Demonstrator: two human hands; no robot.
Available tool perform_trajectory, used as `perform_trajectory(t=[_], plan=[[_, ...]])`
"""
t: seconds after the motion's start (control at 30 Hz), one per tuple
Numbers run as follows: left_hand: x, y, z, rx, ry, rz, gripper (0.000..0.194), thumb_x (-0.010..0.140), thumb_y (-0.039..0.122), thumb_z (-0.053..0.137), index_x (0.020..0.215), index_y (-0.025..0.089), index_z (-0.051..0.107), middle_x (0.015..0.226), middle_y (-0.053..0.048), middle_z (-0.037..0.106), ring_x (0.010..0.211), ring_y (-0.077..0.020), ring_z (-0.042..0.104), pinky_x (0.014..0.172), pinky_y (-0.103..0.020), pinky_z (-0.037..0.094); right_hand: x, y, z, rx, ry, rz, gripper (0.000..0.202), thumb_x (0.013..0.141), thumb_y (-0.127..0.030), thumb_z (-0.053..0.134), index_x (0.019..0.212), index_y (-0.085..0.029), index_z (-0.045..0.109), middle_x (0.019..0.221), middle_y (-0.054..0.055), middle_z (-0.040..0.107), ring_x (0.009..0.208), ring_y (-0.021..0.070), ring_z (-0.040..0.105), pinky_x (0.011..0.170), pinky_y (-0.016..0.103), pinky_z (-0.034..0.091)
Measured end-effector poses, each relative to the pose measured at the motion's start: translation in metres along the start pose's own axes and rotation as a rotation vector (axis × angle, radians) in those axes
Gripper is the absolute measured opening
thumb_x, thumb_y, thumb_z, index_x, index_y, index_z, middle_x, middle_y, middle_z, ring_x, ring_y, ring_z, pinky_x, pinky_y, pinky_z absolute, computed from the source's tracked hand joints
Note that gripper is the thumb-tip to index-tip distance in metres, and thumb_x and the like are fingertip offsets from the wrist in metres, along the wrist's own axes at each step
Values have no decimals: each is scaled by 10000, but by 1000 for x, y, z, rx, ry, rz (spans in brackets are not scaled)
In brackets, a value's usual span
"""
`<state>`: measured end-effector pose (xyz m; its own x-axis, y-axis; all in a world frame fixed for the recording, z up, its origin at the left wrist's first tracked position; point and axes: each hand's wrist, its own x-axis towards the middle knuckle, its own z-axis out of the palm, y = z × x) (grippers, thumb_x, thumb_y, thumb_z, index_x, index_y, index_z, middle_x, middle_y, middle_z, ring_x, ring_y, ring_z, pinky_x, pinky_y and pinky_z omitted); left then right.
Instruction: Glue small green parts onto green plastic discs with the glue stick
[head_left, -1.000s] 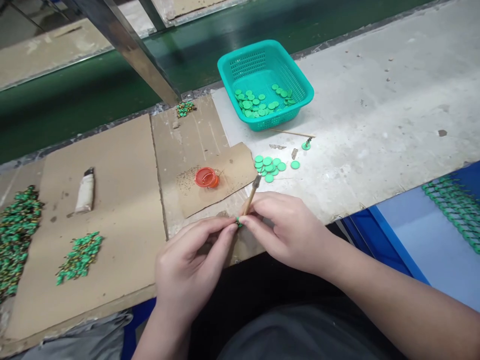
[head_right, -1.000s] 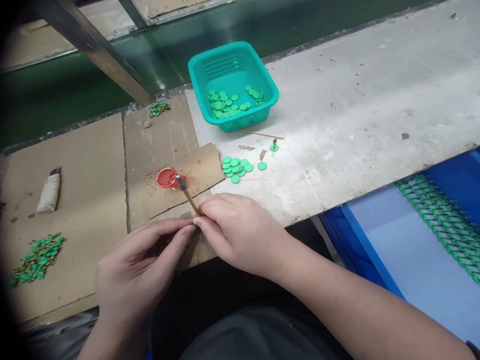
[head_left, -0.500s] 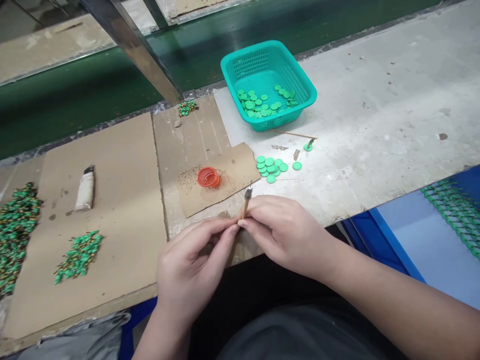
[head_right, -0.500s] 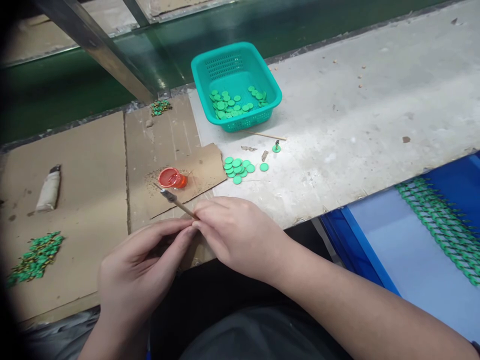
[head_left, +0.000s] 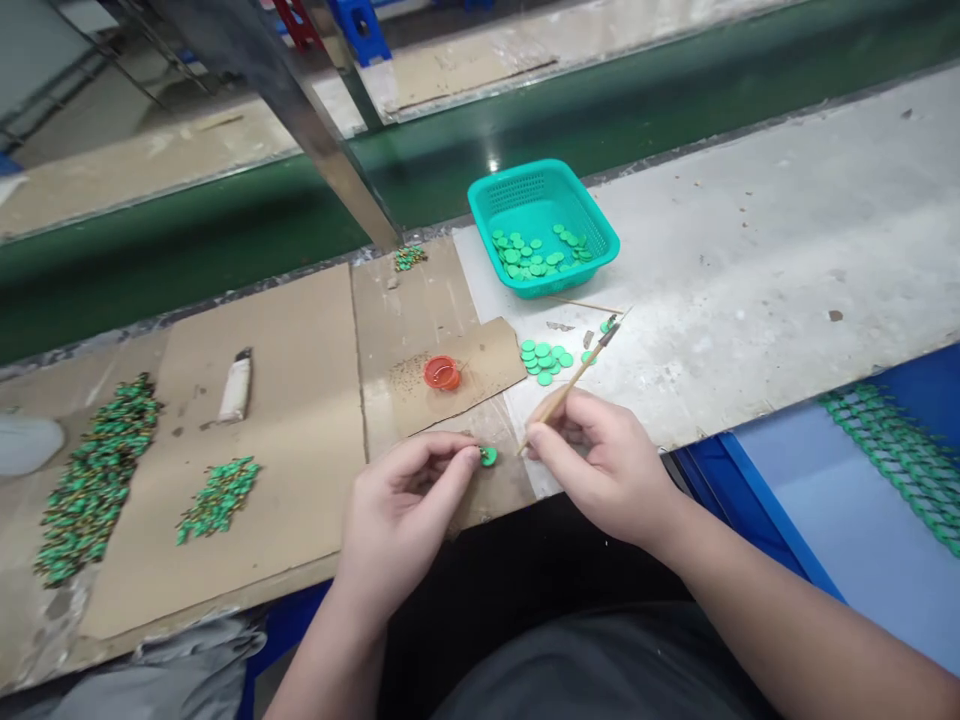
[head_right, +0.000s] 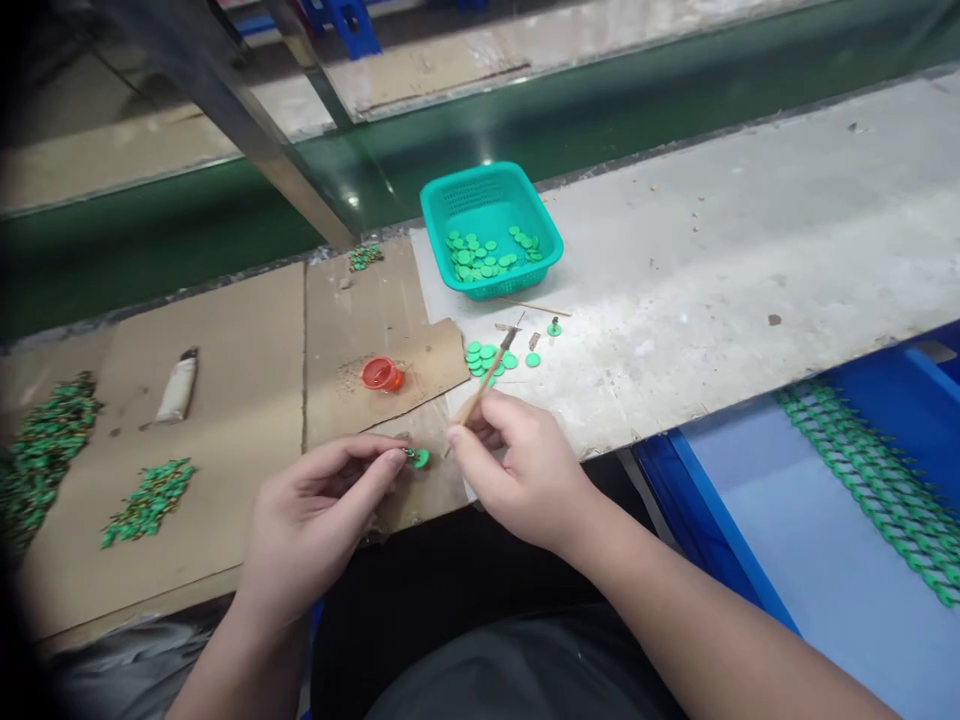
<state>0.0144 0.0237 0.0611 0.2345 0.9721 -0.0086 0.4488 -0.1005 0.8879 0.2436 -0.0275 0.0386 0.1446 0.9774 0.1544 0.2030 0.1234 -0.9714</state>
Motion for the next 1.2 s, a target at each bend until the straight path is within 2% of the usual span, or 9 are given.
perform_trajectory(t=[0.13, 0.3, 0.5, 0.67, 0.83, 0.9, 0.97, 1.07, 1.2], plan=[[-3, 31, -15, -126, -104, -84, 264, 910, 475, 868, 803, 235, 845, 616, -7, 722, 472, -114, 562, 454, -206, 456, -5, 3, -6, -9, -66, 46, 173, 1086, -300, 691, 928, -239, 730, 879, 34, 839, 791, 211, 801, 743, 316, 618], [-6, 58, -26, -310, -294, -214, 238, 796, 411, 898, 718, 215, 786, 612, -10, 691, 488, -80, 484, 449, -174, 377, -4, 7, -5, -32, -70, 28, 178, 1075, -323, 697, 917, -246, 729, 863, 42, 835, 789, 226, 804, 745, 336, 615], [-8, 56, -27, -335, -305, -236, 268, 777, 423, 907, 708, 209, 760, 632, -23, 709, 477, -76, 459, 445, -187, 353, -6, 10, -3, -39, -70, 16, 196, 1088, -340, 699, 918, -249, 733, 860, 41, 825, 790, 230, 809, 749, 345, 626], [-6, 51, -27, -346, -325, -234, 319, 779, 492, 947, 735, 219, 787, 559, 9, 600, 490, -96, 464, 503, -226, 445, -7, 8, -3, 0, -68, -21, 183, 1078, -329, 739, 917, -242, 736, 848, 32, 822, 764, 210, 798, 747, 324, 641], [3, 53, -18, -297, -316, -133, 355, 820, 564, 972, 786, 240, 829, 573, -2, 617, 480, -114, 461, 471, -240, 405, -31, 3, -19, -7, 30, -62, 175, 1108, -283, 684, 961, -226, 762, 860, 44, 827, 753, 197, 808, 729, 303, 655], [14, 58, -5, -196, -276, -5, 329, 880, 556, 941, 797, 252, 848, 596, -13, 660, 478, -126, 490, 451, -244, 385, -45, 2, -31, -37, 72, -89, 158, 1092, -256, 686, 964, -227, 774, 852, 42, 834, 747, 196, 812, 726, 298, 652], [33, 67, 19, -84, -211, 146, 295, 942, 541, 890, 836, 266, 875, 681, -36, 746, 549, -168, 614, 504, -273, 480, -57, 2, -43, -59, 106, -106, 141, 1075, -239, 696, 961, -229, 778, 865, 40, 842, 760, 196, 820, 742, 294, 655], [70, 82, 70, 13, -146, 320, 244, 999, 507, 827, 922, 287, 900, 933, -63, 843, 828, -232, 771, 744, -342, 635, -67, 2, -58, -49, 152, -91, 144, 1074, -229, 690, 947, -236, 756, 880, 32, 830, 768, 189, 807, 750, 281, 651], [119, 88, 134, 171, -92, 494, 197, 1031, 413, 802, 918, 280, 891, 1062, -73, 763, 1093, -268, 731, 1062, -450, 622, -73, 3, -71, -15, 193, -82, 131, 1065, -224, 691, 940, -239, 727, 873, 27, 806, 757, 187, 786, 730, 275, 641]])
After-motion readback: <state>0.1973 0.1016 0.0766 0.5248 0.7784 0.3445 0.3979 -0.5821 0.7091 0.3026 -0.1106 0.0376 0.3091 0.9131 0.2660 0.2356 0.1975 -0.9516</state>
